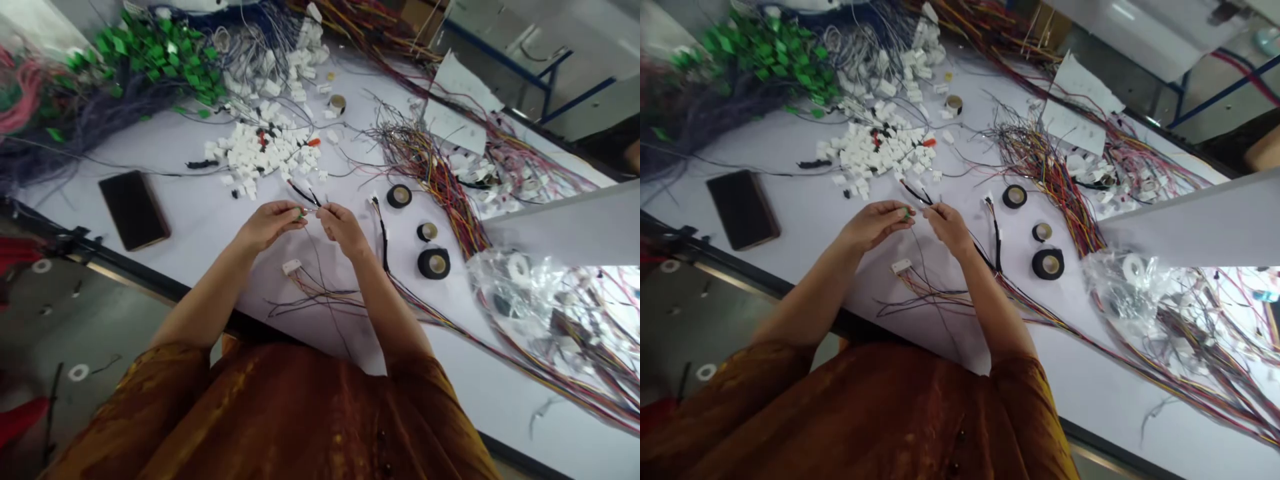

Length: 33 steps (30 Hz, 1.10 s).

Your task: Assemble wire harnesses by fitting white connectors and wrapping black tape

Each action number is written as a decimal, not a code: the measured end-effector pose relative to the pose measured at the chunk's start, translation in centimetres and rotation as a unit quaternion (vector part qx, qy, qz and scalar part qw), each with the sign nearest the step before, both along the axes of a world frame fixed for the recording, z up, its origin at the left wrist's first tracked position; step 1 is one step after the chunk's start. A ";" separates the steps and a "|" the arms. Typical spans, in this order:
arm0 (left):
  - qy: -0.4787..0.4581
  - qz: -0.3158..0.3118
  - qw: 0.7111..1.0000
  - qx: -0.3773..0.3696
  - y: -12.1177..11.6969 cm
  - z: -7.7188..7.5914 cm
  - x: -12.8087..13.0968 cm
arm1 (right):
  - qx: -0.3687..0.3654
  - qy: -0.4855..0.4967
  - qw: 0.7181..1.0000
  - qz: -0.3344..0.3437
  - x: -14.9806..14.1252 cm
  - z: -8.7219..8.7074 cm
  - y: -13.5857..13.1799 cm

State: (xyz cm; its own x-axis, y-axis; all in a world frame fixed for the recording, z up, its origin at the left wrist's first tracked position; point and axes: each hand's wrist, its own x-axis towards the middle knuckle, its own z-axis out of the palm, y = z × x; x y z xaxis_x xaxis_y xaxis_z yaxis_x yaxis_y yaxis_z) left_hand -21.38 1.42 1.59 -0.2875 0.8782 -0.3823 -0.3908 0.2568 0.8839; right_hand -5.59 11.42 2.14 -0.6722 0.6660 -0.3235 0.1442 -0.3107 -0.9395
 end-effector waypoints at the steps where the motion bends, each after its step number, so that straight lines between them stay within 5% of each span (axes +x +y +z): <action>1: 0.022 0.008 1.000 0.005 0.1 -0.3 -0.1 | -0.010 0.004 1.000 -0.007 -0.2 -0.2 0.1; 5: 0.108 0.026 0.993 0.027 0.3 -1.5 -0.1 | -0.021 0.020 0.999 -0.015 -0.4 -1.3 0.0; 14: -0.095 0.057 0.993 -0.037 0.4 -1.9 0.5 | 0.016 0.060 0.997 -0.035 -0.2 -3.1 -0.9; 21: -0.111 0.087 0.989 -0.050 0.1 -1.6 0.6 | 0.095 0.045 0.994 -0.035 0.2 -3.3 -1.6; 33: -0.093 0.079 0.992 -0.030 -0.4 -2.2 1.0 | 0.081 0.065 0.994 -0.040 0.3 -3.3 -1.8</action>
State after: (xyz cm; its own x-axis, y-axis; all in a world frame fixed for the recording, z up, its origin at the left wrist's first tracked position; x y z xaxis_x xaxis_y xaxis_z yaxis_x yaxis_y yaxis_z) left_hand -20.41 1.06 -0.58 -0.3385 0.8021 -0.4919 -0.5854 0.2298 0.7775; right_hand -5.30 9.59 -1.17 -0.6444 0.7549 -0.1219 0.0002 -0.1592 -0.9872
